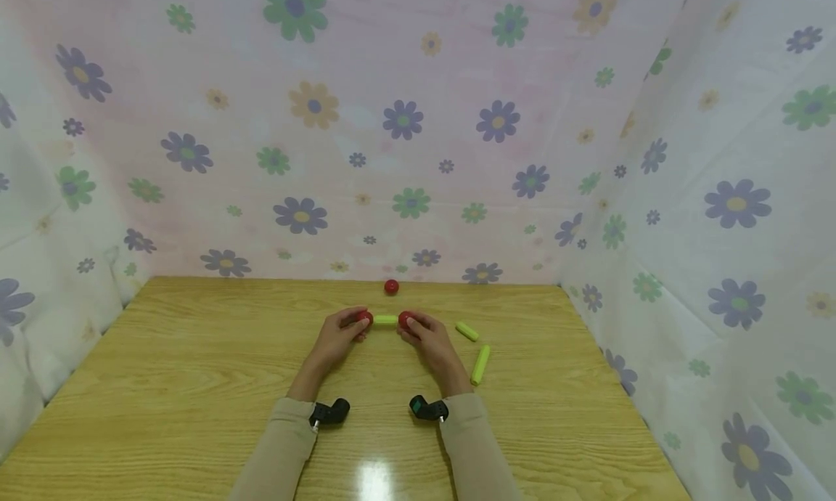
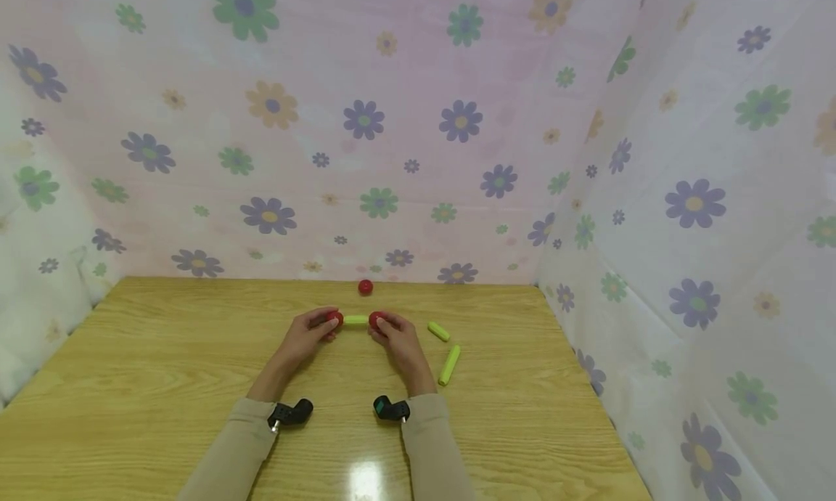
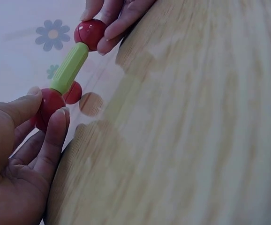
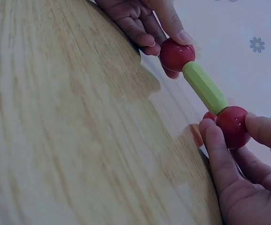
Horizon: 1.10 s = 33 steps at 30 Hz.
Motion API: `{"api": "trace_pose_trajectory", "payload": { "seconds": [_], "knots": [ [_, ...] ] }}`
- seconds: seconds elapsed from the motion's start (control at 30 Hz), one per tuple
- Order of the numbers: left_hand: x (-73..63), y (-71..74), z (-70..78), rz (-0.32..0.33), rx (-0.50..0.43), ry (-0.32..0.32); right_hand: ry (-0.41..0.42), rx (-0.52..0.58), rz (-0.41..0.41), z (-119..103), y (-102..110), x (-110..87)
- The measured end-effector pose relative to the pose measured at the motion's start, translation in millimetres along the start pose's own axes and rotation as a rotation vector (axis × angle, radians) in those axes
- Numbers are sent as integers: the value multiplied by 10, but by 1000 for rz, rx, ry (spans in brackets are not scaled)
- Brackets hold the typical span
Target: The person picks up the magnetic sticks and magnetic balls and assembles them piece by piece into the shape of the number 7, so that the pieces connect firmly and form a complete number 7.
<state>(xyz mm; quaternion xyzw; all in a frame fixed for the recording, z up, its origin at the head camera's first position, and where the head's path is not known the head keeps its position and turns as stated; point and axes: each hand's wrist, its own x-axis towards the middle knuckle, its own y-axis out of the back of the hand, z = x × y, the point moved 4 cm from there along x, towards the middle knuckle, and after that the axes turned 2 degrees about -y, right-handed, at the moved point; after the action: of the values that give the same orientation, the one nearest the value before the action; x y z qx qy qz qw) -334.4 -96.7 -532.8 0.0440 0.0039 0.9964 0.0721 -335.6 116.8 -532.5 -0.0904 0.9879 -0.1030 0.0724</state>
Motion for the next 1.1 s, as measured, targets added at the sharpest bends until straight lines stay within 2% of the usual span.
{"api": "trace_pose_trajectory", "payload": {
  "seconds": [0.23, 0.5, 1.1],
  "knots": [
    [11, -2, -19, 4, 6, -8, 6, -4, -3, -4, -4, -9],
    [-2, 1, 3, 15, 36, -6, -16, -18, 28, -12, -29, -37],
    [-6, 0, 4, 26, 90, -28, 25, 2, 119, -19, -43, -56]
  ]
}}
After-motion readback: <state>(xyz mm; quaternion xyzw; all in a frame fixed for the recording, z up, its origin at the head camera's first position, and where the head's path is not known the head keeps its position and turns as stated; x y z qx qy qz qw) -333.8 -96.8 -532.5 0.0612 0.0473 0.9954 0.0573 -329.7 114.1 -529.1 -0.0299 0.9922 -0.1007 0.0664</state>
